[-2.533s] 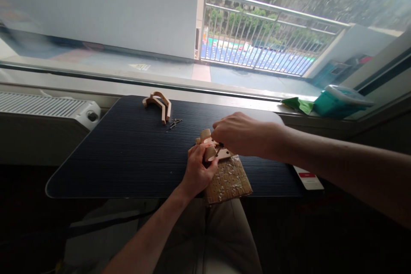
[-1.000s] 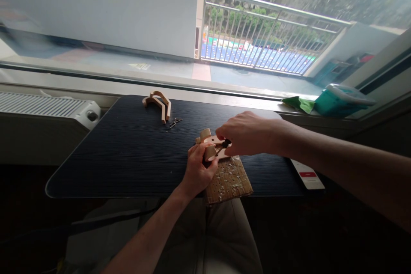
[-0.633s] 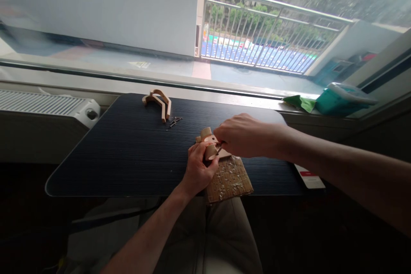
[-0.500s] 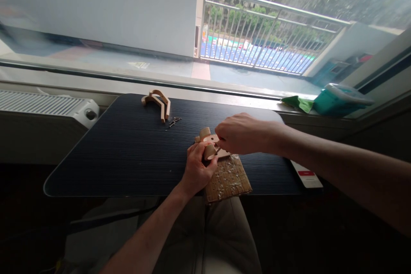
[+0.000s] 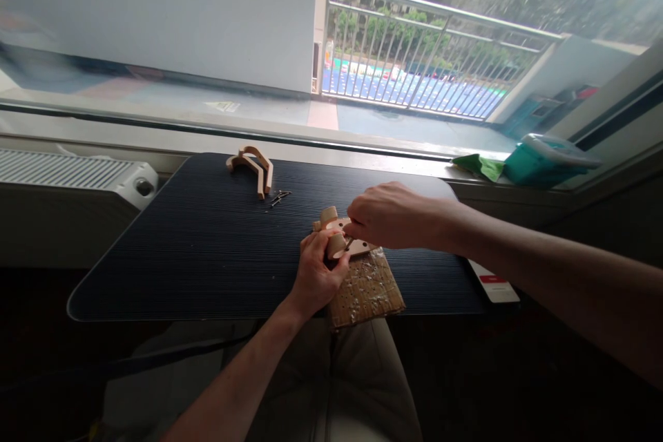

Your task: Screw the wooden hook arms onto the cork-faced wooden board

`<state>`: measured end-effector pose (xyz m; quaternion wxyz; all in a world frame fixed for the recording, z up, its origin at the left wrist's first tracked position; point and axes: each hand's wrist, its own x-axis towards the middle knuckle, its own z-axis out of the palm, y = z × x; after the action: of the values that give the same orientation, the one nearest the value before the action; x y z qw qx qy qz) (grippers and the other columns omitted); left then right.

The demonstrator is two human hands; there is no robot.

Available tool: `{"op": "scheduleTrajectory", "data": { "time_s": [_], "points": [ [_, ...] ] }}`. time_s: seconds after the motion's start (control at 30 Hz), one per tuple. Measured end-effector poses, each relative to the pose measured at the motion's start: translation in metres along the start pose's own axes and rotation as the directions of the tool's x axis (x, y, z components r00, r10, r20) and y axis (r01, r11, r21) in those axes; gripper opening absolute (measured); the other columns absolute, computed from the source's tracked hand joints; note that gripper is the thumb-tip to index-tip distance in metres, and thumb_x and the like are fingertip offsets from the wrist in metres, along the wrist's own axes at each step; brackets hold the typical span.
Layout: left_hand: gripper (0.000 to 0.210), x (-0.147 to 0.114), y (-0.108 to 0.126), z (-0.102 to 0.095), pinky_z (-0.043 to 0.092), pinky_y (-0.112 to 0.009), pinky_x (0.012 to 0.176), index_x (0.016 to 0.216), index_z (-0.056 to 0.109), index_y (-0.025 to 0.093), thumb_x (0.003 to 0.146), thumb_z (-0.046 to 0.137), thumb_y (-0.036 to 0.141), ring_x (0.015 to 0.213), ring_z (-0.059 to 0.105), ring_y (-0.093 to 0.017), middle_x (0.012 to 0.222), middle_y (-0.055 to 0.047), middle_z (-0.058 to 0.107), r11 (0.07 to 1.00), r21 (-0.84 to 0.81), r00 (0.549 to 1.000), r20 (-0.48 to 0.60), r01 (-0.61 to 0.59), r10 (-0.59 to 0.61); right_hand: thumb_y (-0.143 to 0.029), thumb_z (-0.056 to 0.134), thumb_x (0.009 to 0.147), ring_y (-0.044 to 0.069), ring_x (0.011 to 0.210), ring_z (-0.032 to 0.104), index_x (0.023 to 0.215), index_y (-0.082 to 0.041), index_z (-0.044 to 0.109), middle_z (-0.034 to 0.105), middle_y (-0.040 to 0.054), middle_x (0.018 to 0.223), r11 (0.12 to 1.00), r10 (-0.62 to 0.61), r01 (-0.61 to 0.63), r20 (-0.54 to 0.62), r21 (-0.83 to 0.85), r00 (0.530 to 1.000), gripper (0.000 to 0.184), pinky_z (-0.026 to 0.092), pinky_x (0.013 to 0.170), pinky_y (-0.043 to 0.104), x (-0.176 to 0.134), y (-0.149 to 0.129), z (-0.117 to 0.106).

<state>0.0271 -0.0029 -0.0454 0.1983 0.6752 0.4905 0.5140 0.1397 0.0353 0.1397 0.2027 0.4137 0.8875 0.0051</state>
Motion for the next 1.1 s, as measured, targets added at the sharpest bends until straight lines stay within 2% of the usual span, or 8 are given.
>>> {"op": "scheduleTrajectory", "data": {
  "time_s": [0.1,0.2,0.37,0.63,0.77,0.9,0.97,1.1],
  "points": [
    [0.028,0.000,0.000,0.000,0.042,-0.037,0.091,0.099,0.053,0.021,0.072,0.062,0.019,0.099,0.054,-0.020,0.097,-0.004,0.062,1.000,0.006,1.000,-0.001,-0.005,0.005,-0.037,0.043,0.082,0.016,0.067,0.057,0.087,-0.016,0.067,0.066,0.0082,0.076,1.000,0.019,-0.019,0.009,0.001,1.000,0.032,0.029,0.055,0.026,-0.002,0.002,-0.001],
    [0.029,0.000,0.000,-0.001,0.042,-0.037,0.091,0.099,0.053,0.021,0.072,0.062,0.019,0.097,0.054,-0.019,0.096,-0.003,0.063,1.000,-0.001,1.000,0.001,-0.007,0.007,-0.030,0.055,0.073,0.015,0.069,0.056,0.094,-0.019,0.065,0.066,0.0052,0.079,0.999,-0.049,0.050,0.060,-0.011,0.997,0.025,0.029,0.055,0.026,-0.008,0.003,-0.007],
    [0.027,0.001,0.001,-0.001,0.042,-0.037,0.091,0.098,0.054,0.020,0.072,0.062,0.019,0.096,0.054,-0.019,0.095,-0.004,0.063,1.000,0.002,1.000,0.009,0.005,-0.005,-0.013,0.049,0.074,0.014,0.070,0.056,0.083,-0.017,0.066,0.066,0.0066,0.079,0.997,-0.035,0.040,0.070,-0.073,0.997,0.019,0.029,0.058,0.026,-0.010,0.004,-0.010],
    [0.029,0.000,0.002,-0.001,0.041,-0.038,0.092,0.100,0.054,0.020,0.072,0.062,0.019,0.098,0.054,-0.020,0.097,-0.004,0.063,1.000,0.003,1.000,0.008,0.013,-0.013,-0.035,0.044,0.081,0.015,0.064,0.055,0.082,-0.017,0.068,0.066,0.0077,0.076,0.999,0.049,-0.048,0.081,-0.008,0.995,0.030,0.029,0.053,0.026,-0.007,0.008,-0.002],
    [0.029,0.000,0.001,-0.001,0.042,-0.038,0.091,0.099,0.054,0.020,0.071,0.063,0.019,0.098,0.054,-0.020,0.098,-0.004,0.063,1.000,0.006,1.000,0.003,0.013,-0.013,-0.025,0.055,0.074,0.014,0.067,0.055,0.093,-0.019,0.066,0.066,0.0052,0.080,0.998,-0.048,0.051,0.079,-0.029,0.996,0.023,0.029,0.055,0.026,-0.012,0.007,-0.007],
    [0.029,0.000,0.000,0.000,0.042,-0.038,0.091,0.099,0.054,0.021,0.072,0.062,0.019,0.098,0.054,-0.020,0.097,-0.004,0.063,1.000,0.001,1.000,0.008,0.013,-0.013,-0.015,0.052,0.073,0.012,0.066,0.054,0.082,-0.015,0.067,0.065,0.0056,0.076,0.988,-0.144,0.147,0.065,-0.049,0.987,0.017,0.028,0.056,0.026,-0.008,0.008,-0.008],
    [0.030,0.000,0.000,0.000,0.042,-0.038,0.092,0.100,0.053,0.021,0.072,0.062,0.019,0.098,0.054,-0.020,0.097,-0.004,0.063,1.000,-0.008,1.000,0.008,0.010,-0.010,-0.019,0.049,0.075,0.012,0.062,0.053,0.077,-0.014,0.067,0.064,0.0065,0.071,0.993,-0.106,0.109,0.061,-0.045,0.992,0.018,0.027,0.054,0.026,-0.003,0.009,-0.005],
    [0.027,0.001,0.002,-0.002,0.042,-0.037,0.091,0.099,0.054,0.020,0.072,0.061,0.019,0.097,0.054,-0.020,0.096,-0.004,0.063,1.000,-0.005,1.000,0.015,0.011,-0.011,-0.033,0.040,0.081,0.013,0.059,0.051,0.076,-0.015,0.067,0.064,0.0076,0.069,1.000,0.024,-0.024,0.005,0.021,1.000,0.033,0.026,0.051,0.027,0.007,0.012,0.004]
  ]
}}
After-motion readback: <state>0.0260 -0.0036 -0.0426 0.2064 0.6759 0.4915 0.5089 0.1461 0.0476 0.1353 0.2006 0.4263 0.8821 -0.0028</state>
